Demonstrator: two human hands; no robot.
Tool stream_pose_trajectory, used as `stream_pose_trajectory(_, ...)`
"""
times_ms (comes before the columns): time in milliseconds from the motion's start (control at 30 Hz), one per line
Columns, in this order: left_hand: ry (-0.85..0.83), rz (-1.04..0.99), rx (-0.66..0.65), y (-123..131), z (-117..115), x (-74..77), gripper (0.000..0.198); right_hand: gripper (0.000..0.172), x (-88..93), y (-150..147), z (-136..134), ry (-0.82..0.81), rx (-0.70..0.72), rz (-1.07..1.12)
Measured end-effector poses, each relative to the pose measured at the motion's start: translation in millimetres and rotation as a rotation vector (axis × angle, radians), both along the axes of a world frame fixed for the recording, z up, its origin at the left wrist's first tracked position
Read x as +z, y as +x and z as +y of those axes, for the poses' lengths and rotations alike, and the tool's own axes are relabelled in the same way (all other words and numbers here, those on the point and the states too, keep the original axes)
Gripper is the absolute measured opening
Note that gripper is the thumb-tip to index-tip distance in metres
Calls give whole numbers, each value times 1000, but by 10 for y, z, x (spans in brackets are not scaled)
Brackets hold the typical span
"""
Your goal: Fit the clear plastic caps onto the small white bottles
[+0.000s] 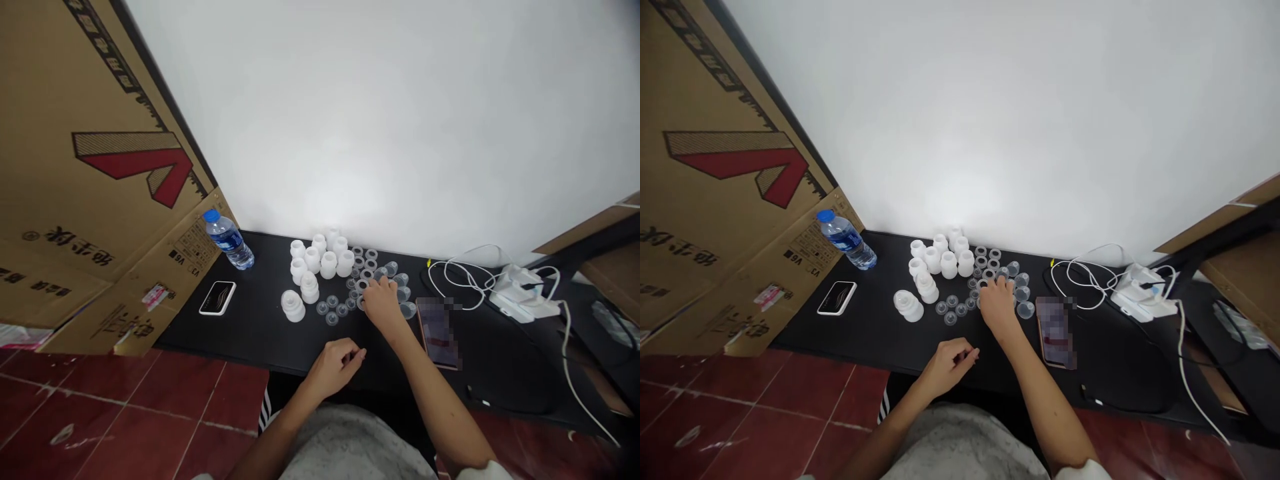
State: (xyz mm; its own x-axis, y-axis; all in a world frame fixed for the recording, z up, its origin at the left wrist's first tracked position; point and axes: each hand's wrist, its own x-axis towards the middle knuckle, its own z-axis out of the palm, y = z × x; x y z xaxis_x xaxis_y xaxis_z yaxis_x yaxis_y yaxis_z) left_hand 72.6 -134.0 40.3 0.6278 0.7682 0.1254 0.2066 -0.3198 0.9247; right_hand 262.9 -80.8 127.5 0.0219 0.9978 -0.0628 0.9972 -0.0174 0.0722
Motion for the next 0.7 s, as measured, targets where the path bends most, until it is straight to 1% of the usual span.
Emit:
stream_pose_trajectory(100, 26, -15, 67, 9, 4, -36, 43, 22, -34, -14, 4, 6, 32, 19)
stream_pose_trajectory(200, 50, -48, 151, 15, 12, -69, 45, 19, -45, -6, -20, 2, 41, 29)
stream_pose_trajectory(300, 39, -70, 181, 11, 15, -75, 46, 19, -50, -19, -95, -27, 78, 24)
stream_pose_trajectory(367, 31, -78, 194, 1, 13, -66, 46, 25, -67, -55, -192, -20, 111, 18)
stream_pose_trajectory(433, 35, -85, 245, -12, 10, -57, 45, 28, -104, -113, -325, -3, 139, 22)
stream_pose_trajectory(567, 62, -123, 378, -26, 18, -55, 35, 22, -210, -226, -603, -2, 194, 79)
stream_pose_trajectory(633, 78, -138, 395, -25, 25, -58, 29, 18, -247, -238, -698, 0, 218, 139)
stream_pose_trajectory(700, 100, -130, 400, -21, 27, -55, 23, 14, -255, -213, -742, 13, 219, 243)
